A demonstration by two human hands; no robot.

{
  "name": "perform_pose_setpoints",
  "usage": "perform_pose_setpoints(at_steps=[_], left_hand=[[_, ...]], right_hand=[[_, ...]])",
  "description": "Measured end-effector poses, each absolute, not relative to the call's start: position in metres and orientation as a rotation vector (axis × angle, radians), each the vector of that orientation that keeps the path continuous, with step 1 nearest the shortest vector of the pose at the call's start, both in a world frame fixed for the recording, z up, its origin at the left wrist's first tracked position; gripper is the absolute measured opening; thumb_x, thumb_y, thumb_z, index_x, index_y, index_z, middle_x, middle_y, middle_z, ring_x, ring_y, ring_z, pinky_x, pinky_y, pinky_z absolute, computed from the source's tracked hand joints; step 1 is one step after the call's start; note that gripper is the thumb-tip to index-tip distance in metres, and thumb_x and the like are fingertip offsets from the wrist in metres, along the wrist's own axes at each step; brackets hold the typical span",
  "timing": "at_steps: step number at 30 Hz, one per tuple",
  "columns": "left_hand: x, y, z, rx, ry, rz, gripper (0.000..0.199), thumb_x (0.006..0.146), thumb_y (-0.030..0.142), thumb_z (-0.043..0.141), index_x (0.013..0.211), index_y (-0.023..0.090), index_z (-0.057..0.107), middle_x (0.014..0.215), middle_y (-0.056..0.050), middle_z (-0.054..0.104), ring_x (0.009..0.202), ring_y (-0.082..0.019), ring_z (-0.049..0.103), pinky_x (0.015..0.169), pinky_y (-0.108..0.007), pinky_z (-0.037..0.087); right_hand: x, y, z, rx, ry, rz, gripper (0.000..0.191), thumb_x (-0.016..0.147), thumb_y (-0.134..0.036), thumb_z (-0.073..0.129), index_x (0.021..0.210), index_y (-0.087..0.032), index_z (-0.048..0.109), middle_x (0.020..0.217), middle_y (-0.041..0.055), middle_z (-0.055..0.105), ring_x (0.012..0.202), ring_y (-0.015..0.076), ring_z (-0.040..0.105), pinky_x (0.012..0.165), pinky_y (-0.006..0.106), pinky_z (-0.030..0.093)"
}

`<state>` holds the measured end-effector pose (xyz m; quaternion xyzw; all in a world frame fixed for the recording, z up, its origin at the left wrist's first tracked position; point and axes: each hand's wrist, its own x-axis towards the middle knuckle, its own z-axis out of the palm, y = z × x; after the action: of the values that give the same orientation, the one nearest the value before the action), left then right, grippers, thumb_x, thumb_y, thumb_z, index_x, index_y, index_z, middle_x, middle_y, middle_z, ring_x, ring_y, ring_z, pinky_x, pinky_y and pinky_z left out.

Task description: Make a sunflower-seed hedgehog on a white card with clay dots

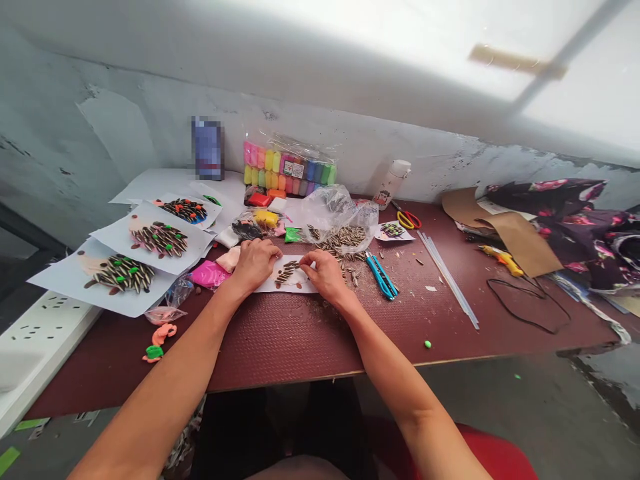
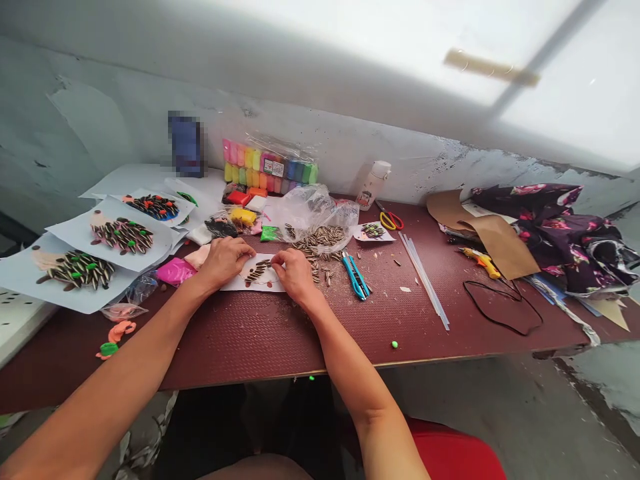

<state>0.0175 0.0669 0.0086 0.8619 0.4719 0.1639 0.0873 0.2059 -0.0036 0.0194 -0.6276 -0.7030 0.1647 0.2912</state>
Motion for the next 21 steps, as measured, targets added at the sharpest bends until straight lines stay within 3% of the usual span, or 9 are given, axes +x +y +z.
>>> perform_pose_setpoints(at_steps=[21], left_hand=[[0.0177,0.0675,0.0074,2.565,1.403,0.497,0.03,0.09,0.016,0.052,0.094,0.023,0.08,0.099,-0.01,0.075,0.101,-0.029,0.062,0.088,-0.043,0.04]], right_hand=[[0.2036,-0.0031,0.0155,-1.693,-1.893,0.39,0.01,0.088,-0.012,0.066,0.086,-0.02,0.072,0.088,0.0024,0.066,0.088,0.0165,0.057,0.084,0.029,0.042]])
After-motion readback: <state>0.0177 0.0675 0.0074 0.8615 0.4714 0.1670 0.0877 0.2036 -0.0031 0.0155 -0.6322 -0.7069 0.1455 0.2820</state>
